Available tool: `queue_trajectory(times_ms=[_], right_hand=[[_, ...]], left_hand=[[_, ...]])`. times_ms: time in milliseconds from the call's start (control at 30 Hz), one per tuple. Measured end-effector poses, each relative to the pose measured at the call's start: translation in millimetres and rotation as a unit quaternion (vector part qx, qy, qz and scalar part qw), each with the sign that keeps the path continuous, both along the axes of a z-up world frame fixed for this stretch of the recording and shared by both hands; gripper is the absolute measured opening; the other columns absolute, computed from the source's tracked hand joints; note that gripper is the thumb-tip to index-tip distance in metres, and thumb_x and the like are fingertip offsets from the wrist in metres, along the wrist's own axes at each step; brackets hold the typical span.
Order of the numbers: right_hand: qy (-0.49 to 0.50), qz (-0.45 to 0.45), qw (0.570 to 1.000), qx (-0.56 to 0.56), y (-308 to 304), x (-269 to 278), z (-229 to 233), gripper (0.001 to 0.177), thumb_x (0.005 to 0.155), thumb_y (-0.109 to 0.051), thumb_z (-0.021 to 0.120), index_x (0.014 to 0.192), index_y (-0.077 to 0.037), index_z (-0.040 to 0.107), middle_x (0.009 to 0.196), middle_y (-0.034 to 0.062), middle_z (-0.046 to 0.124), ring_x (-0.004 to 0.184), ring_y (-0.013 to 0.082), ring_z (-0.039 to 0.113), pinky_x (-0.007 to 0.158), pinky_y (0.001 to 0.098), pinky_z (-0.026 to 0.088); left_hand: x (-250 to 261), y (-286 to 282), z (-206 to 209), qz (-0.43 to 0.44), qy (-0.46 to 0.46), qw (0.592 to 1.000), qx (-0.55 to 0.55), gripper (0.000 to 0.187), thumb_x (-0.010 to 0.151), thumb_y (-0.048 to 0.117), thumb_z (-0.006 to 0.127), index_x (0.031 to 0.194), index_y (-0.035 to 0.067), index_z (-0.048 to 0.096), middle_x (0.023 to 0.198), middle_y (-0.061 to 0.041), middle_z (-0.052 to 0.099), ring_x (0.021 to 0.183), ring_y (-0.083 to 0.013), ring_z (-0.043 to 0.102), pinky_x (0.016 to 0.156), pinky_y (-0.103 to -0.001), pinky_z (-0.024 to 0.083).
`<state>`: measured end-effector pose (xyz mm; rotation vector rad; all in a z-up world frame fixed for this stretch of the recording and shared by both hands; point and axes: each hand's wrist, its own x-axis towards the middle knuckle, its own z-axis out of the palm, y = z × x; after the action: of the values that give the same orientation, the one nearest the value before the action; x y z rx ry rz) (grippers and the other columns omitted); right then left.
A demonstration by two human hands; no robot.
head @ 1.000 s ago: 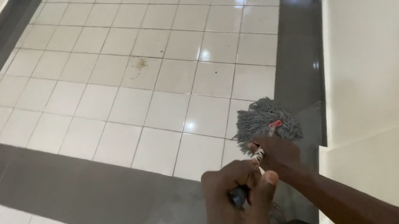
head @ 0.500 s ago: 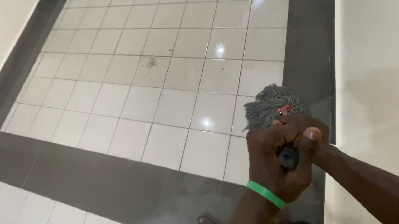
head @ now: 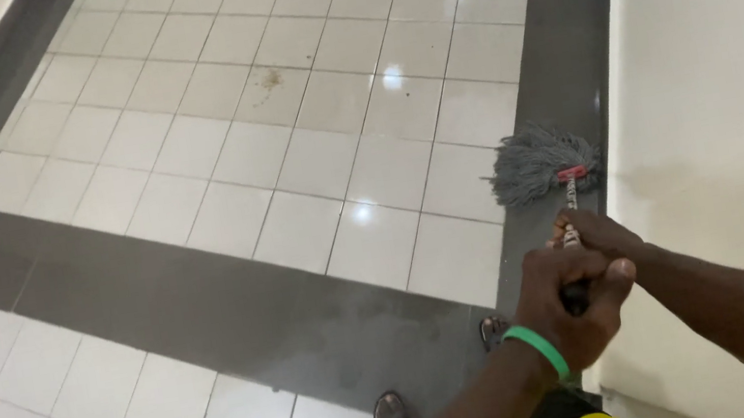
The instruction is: Mop a tiled floor in a hallway and wring out the mop in a bucket.
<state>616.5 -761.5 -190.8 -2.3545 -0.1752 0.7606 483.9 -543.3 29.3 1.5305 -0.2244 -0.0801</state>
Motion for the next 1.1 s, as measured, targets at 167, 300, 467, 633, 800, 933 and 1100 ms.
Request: queue_trajectory(times_ms=[167, 300, 467, 633, 800, 933, 1100], right_hand=[[-0.116, 0.147, 0.973, 0.136, 30.9, -33.8, -9.7, 0.027, 0.087, -0.028, 0.065, 0.105, -0.008, 0.066, 0.097, 0.0059, 0.071, 0.089, 0.0204, 0.069, 0.076, 0.0375, 0.057], [-0.083, 0.173, 0.981, 0.0, 113.7, -81.6, 10.4, 0.034, 0.09, -0.036, 0.064, 0.109, -0.008, 0.066, 0.1, 0.0077, 0.072, 0.089, 0.0216, 0.07, 0.078, 0.0389, 0.058], [-0.042, 0.146, 0.974, -0.166, 223.6, -169.8, 104.5, 0.043, 0.093, -0.047, 0.062, 0.113, -0.009, 0.066, 0.104, 0.01, 0.073, 0.089, 0.0232, 0.071, 0.08, 0.0407, 0.059], [0.097, 0.111, 0.958, -0.244, 296.6, -217.5, 139.3, 0.057, 0.093, -0.065, 0.063, 0.105, -0.01, 0.069, 0.088, 0.0086, 0.072, 0.079, 0.023, 0.071, 0.077, 0.04, 0.059], [0.143, 0.173, 0.952, -0.207, 288.1, -234.0, 118.8, 0.052, 0.086, -0.06, 0.074, 0.092, -0.008, 0.075, 0.078, 0.0068, 0.073, 0.067, 0.02, 0.069, 0.069, 0.0394, 0.057], [0.196, 0.165, 0.949, -0.184, 262.6, -245.9, 98.7, 0.051, 0.091, -0.057, 0.076, 0.094, -0.007, 0.07, 0.075, 0.0079, 0.072, 0.059, 0.0196, 0.065, 0.061, 0.0382, 0.055], [0.294, 0.056, 0.944, -0.138, 230.1, -279.7, 135.8, 0.044, 0.098, -0.051, 0.069, 0.105, -0.008, 0.062, 0.078, 0.0072, 0.074, 0.061, 0.0183, 0.074, 0.062, 0.0356, 0.064]], left_hand=[[-24.0, 66.3, 16.6, 0.015, 0.0, 1.0, -0.026, 0.04, 0.095, 0.017, 0.068, 0.062, 0.006, 0.047, 0.058, 0.0, 0.044, 0.054, -0.0065, 0.041, 0.051, -0.029, 0.037], [-53.8, 137.2, 51.4, 0.011, -0.007, 1.0, -0.027, 0.039, 0.094, 0.019, 0.068, 0.061, 0.004, 0.054, 0.057, 0.0, 0.048, 0.054, -0.0066, 0.046, 0.053, -0.028, 0.042], [-94.8, 212.9, 106.9, 0.023, 0.167, 0.985, -0.022, 0.027, 0.087, 0.023, 0.069, 0.066, 0.014, 0.054, 0.061, 0.01, 0.05, 0.052, -0.0033, 0.048, 0.057, -0.024, 0.049], [-107.9, 264.2, 75.2, 0.104, 0.142, 0.981, -0.077, 0.054, 0.095, 0.021, 0.066, 0.048, 0.011, 0.042, 0.046, 0.0, 0.036, 0.043, -0.0127, 0.034, 0.047, -0.035, 0.032], [-117.3, 272.4, 82.6, 0.165, 0.234, 0.95, -0.126, 0.052, 0.094, 0.018, 0.064, 0.048, 0.01, 0.041, 0.046, -0.003, 0.037, 0.041, -0.0172, 0.037, 0.053, -0.038, 0.042], [-112.3, 251.5, 93.0, 0.095, 0.298, 0.946, -0.089, 0.048, 0.096, 0.019, 0.062, 0.056, 0.013, 0.037, 0.05, -0.001, 0.035, 0.046, -0.0166, 0.039, 0.054, -0.037, 0.037], [-109.5, 202.9, 75.4, 0.036, 0.322, 0.941, -0.097, 0.048, 0.097, 0.02, 0.062, 0.059, 0.016, 0.033, 0.052, 0.002, 0.029, 0.047, -0.0156, 0.035, 0.055, -0.037, 0.038]])
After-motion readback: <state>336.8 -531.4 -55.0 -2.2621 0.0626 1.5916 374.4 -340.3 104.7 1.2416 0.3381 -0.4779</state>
